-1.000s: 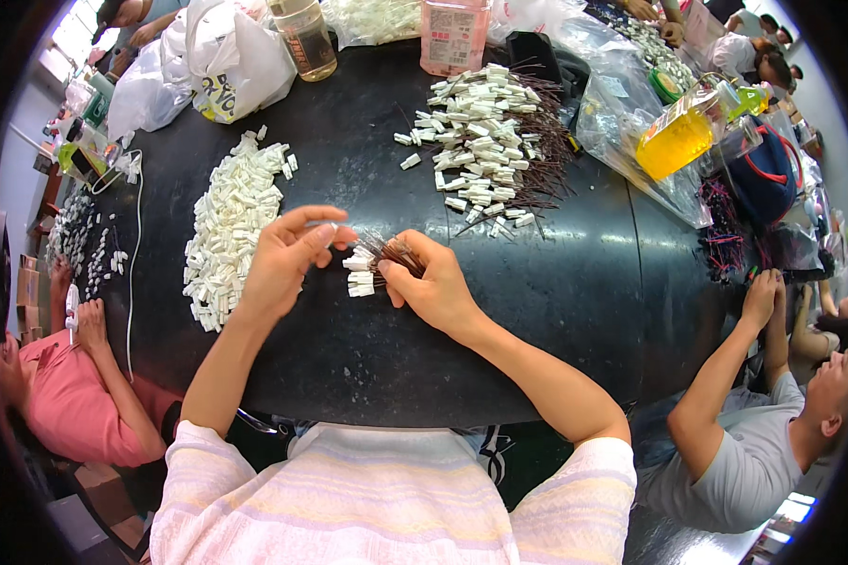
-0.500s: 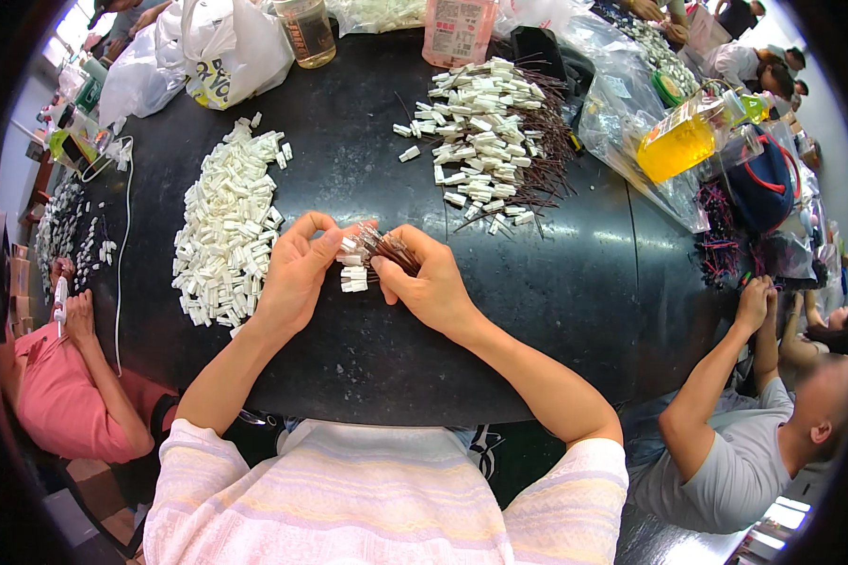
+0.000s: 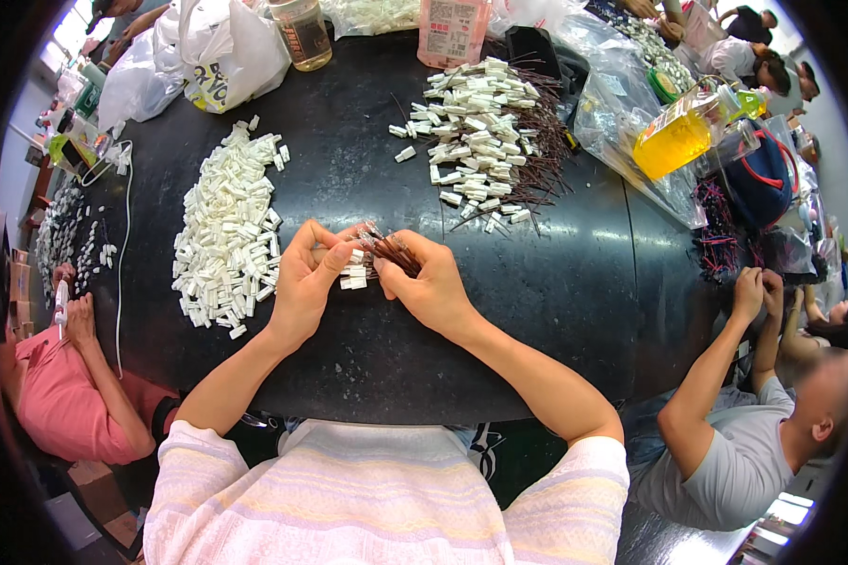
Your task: The person assembles small plastic components onto wire strands by hand at a circular factory table.
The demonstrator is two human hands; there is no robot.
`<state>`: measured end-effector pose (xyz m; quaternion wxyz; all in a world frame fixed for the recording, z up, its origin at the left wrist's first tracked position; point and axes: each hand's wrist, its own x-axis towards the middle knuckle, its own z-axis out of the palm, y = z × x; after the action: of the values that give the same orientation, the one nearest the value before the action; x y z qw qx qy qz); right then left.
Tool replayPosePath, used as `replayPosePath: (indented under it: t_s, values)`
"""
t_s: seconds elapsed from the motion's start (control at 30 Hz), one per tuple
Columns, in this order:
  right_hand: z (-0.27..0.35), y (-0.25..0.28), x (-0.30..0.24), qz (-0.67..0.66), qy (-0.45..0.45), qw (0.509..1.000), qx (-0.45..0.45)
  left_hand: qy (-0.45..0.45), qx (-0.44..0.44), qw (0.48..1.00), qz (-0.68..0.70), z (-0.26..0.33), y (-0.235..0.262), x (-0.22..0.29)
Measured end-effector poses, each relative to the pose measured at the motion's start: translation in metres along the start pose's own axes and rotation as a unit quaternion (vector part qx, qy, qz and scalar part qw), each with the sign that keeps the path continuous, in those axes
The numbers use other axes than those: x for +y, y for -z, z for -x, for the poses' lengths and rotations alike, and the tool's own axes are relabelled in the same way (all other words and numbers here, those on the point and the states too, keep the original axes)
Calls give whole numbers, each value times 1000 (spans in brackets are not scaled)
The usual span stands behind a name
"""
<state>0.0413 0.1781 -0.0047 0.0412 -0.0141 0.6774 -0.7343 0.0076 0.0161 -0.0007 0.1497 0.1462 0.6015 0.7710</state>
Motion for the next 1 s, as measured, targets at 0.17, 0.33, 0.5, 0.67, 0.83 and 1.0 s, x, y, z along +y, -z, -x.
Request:
replayPosePath:
  t_s: [0.17, 0.33, 0.5, 0.67, 0.83, 1.0]
  values:
    - [-1, -1, 1, 9, 5, 1000, 9, -4, 0, 999, -39, 2, -1, -4]
    - [-3, 3, -5, 24, 15, 1000, -3, 51, -16, 996, -75, -4, 5, 2]
    - [-23, 26, -44, 28, 26, 993, 113, -53, 69, 994, -70, -7, 13, 31]
    - [-80, 91, -74, 277, 149, 926, 208, -68, 103, 986, -113, -7, 36, 39]
    - [-123, 151, -68, 608, 224, 733, 207, -137, 164, 955, -208, -9, 51, 54]
    - [-113, 161, -91, 721, 234, 622, 197, -212, 242, 894, -312, -24, 85, 67]
